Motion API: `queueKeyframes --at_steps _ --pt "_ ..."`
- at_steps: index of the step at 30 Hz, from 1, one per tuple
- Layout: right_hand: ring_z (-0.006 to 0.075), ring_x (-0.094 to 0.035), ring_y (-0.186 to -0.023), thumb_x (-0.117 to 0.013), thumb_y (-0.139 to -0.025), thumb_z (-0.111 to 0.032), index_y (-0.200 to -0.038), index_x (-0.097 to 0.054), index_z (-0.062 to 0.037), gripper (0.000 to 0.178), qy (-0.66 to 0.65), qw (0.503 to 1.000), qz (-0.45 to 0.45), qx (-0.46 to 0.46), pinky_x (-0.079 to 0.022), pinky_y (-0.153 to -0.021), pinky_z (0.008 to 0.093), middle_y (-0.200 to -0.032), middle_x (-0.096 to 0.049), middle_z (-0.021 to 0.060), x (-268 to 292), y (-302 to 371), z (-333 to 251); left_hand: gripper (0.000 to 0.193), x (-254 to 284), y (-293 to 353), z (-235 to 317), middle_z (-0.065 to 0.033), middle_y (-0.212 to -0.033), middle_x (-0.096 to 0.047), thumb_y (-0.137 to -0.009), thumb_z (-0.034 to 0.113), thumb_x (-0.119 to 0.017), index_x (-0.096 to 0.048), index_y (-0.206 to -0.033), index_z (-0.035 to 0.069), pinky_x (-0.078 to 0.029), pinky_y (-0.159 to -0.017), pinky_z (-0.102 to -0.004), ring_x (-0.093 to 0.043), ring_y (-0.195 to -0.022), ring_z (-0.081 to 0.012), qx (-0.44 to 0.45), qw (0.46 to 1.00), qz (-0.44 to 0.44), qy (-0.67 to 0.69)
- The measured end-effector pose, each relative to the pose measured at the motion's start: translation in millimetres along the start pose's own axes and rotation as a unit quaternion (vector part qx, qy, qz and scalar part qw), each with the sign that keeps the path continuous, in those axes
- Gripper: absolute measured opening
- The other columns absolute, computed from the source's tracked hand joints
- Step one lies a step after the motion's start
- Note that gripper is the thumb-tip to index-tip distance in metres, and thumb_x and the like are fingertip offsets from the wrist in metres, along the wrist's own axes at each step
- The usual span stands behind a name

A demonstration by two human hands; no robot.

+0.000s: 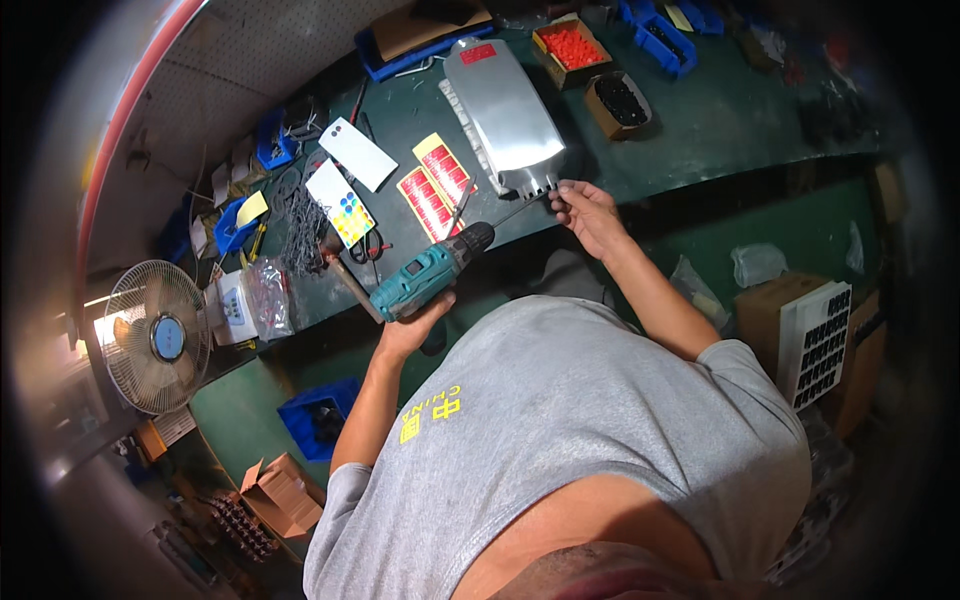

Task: The person assembles an electronic device by connecting wires, securing components with a power drill, and attaching a metal casing. They then apply a label to the casing and place the finished unit among others.

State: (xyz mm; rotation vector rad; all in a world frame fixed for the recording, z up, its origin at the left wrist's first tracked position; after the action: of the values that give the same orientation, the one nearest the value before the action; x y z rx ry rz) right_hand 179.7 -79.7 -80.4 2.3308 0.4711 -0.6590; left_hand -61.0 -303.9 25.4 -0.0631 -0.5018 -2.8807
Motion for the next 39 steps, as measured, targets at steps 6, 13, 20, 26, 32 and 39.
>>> queueKeyframes --at_steps 6,13,20,26,32,39 --pt "0.0149 -0.069 -0.083 -0.069 -0.098 -0.010 -0.106 -0.065 -0.0047 0.011 -0.026 0.999 0.013 -0.025 -0.059 -0.071 0.0275 -0.095 -0.071 0.0067 -4 11 29 0.028 4 14 -7 -0.0040 -0.104 -0.070 -0.091 0.009 -0.075 -0.068 -0.118 0.004 -0.055 -0.078 -0.0305 -0.065 -0.088 -0.0132 -0.008 1.000 -0.010 -0.006" --pt "0.0158 -0.070 -0.086 -0.069 -0.096 -0.006 -0.107 -0.065 -0.0043 0.012 -0.031 0.999 -0.011 -0.018 -0.060 -0.076 0.0278 -0.096 -0.072 0.0065 -13 13 33 0.030 10 25 -13 -0.0053 -0.106 -0.071 -0.091 0.010 -0.075 -0.067 -0.120 0.004 -0.056 -0.076 -0.0305 -0.066 -0.086 -0.0135 0.011 1.000 0.006 -0.008" --pt "0.0142 -0.069 -0.083 -0.069 -0.097 -0.008 -0.103 -0.066 -0.0048 0.008 -0.021 0.999 -0.008 -0.026 -0.059 -0.074 0.0275 -0.094 -0.071 0.0056 -15 3 41 0.030 11 27 -10 -0.0054 -0.105 -0.070 -0.090 0.011 -0.074 -0.067 -0.118 0.004 -0.056 -0.076 -0.0318 -0.066 -0.085 -0.0144 0.026 1.000 0.004 0.010" --pt "0.0125 -0.068 -0.081 -0.070 -0.097 -0.012 -0.099 -0.066 -0.0052 0.008 0.038 0.997 -0.016 -0.060 -0.059 -0.070 0.0264 -0.093 -0.070 0.0049 -23 0 45 0.030 22 30 -7 -0.0046 -0.104 -0.070 -0.089 0.012 -0.075 -0.068 -0.117 0.004 -0.056 -0.078 -0.0319 -0.066 -0.087 -0.0146 0.052 0.999 0.005 -0.001" --pt "0.0153 -0.070 -0.078 -0.072 -0.095 -0.011 -0.100 -0.068 -0.0026 0.010 0.073 0.989 -0.007 -0.130 -0.061 -0.069 0.0291 -0.091 -0.071 0.0064 -19 -7 60 0.027 31 35 -12 -0.0029 -0.103 -0.070 -0.089 0.010 -0.077 -0.070 -0.115 0.006 -0.055 -0.081 -0.0313 -0.066 -0.090 -0.0139 -0.014 0.997 0.005 -0.081" --pt "0.0182 -0.071 -0.083 -0.069 -0.096 -0.008 -0.100 -0.067 -0.0019 0.008 -0.019 0.991 0.026 -0.128 -0.061 -0.073 0.0308 -0.094 -0.072 0.0087 -34 -14 80 0.027 36 41 -30 -0.0032 -0.102 -0.070 -0.088 0.010 -0.080 -0.071 -0.113 0.006 -0.055 -0.082 -0.0319 -0.066 -0.091 -0.0149 0.001 0.997 0.047 -0.059"
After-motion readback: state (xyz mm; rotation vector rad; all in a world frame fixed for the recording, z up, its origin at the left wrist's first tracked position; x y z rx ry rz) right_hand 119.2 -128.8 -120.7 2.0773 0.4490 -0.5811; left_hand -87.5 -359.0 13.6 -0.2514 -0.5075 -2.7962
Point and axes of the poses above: each hand's wrist, its own y-axis away from the middle knuckle, its own x-axis out of the back of the hand, z = x × y, the point moved 9 cm from there along -y, towards the middle knuckle
